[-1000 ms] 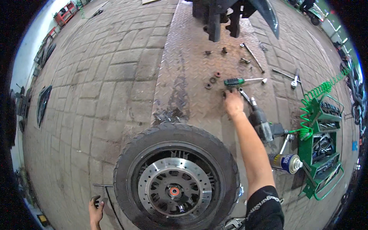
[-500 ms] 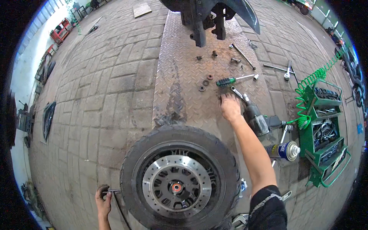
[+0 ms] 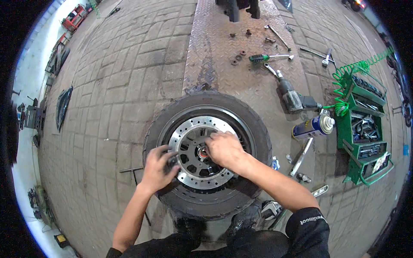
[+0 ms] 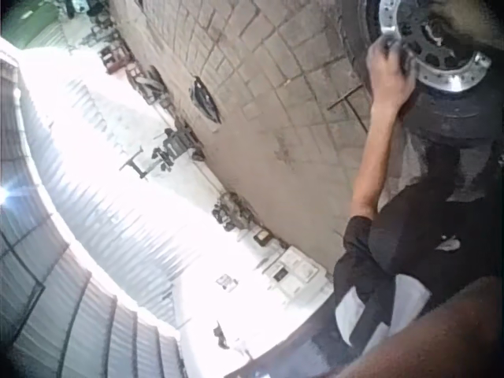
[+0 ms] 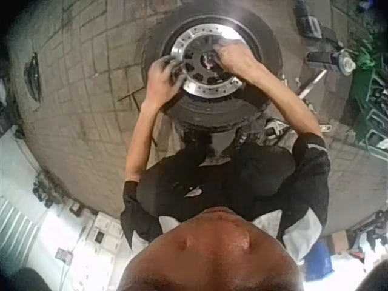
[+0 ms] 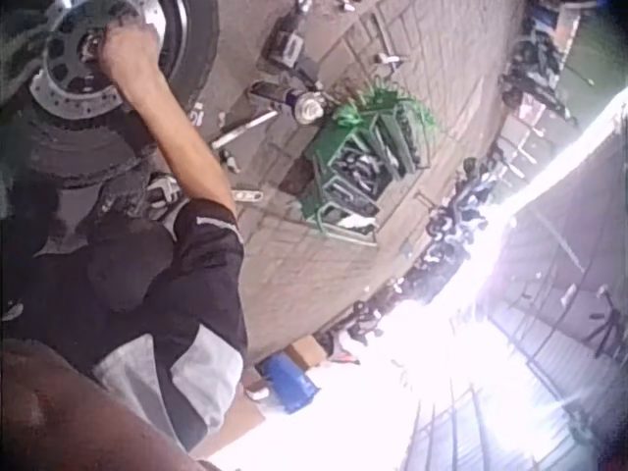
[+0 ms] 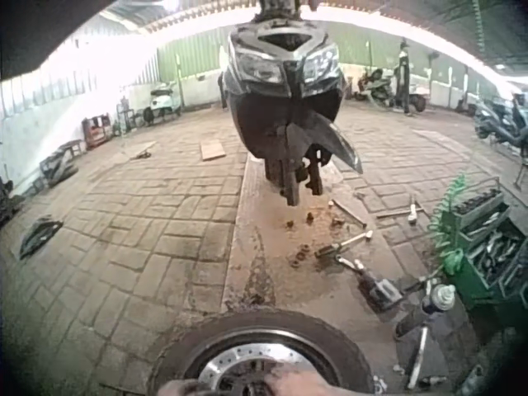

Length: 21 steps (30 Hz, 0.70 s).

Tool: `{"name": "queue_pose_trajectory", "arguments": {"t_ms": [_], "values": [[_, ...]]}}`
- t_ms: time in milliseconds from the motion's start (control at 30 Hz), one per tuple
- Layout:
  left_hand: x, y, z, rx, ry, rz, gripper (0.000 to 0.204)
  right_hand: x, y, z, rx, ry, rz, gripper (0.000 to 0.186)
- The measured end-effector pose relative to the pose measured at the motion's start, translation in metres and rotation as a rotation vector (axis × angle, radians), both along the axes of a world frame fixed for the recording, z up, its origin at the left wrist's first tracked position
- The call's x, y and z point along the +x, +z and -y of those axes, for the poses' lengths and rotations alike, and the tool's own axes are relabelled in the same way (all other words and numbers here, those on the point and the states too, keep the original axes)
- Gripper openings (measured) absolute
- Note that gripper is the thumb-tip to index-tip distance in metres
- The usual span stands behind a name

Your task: The person holds a small box, removes a component, and then uses a hammer and a metal rod to drive a bearing into the center of a motorcycle wheel.

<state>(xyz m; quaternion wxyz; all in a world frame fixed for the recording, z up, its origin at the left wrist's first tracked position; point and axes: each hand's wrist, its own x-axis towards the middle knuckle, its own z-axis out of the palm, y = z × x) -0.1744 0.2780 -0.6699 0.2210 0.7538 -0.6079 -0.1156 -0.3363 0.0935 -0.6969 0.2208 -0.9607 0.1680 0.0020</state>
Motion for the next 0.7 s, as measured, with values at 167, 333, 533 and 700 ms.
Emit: {"name": "queue_pose_trajectory", "arguments": {"t_ms": [167,333,533,700], "values": [[-0.019,-0.011,0.043,0.073,-0.176,0.114,0.043,-0.009,0.009,-0.003,-0.076,-0.178,0.139,0.024],[-0.029,-0.020,0.063,0.097,-0.247,0.139,0.039,-0.109,0.019,0.017,0.010,-0.697,0.312,0.021],[-0.035,-0.021,0.072,0.050,-0.303,0.140,0.027,-0.240,-0.059,-0.031,-0.117,-1.072,0.095,0.032],[-0.052,-0.019,0.073,0.069,-0.317,0.230,0.027,-0.299,-0.082,-0.085,0.013,-1.258,-0.264,0.043]]}}
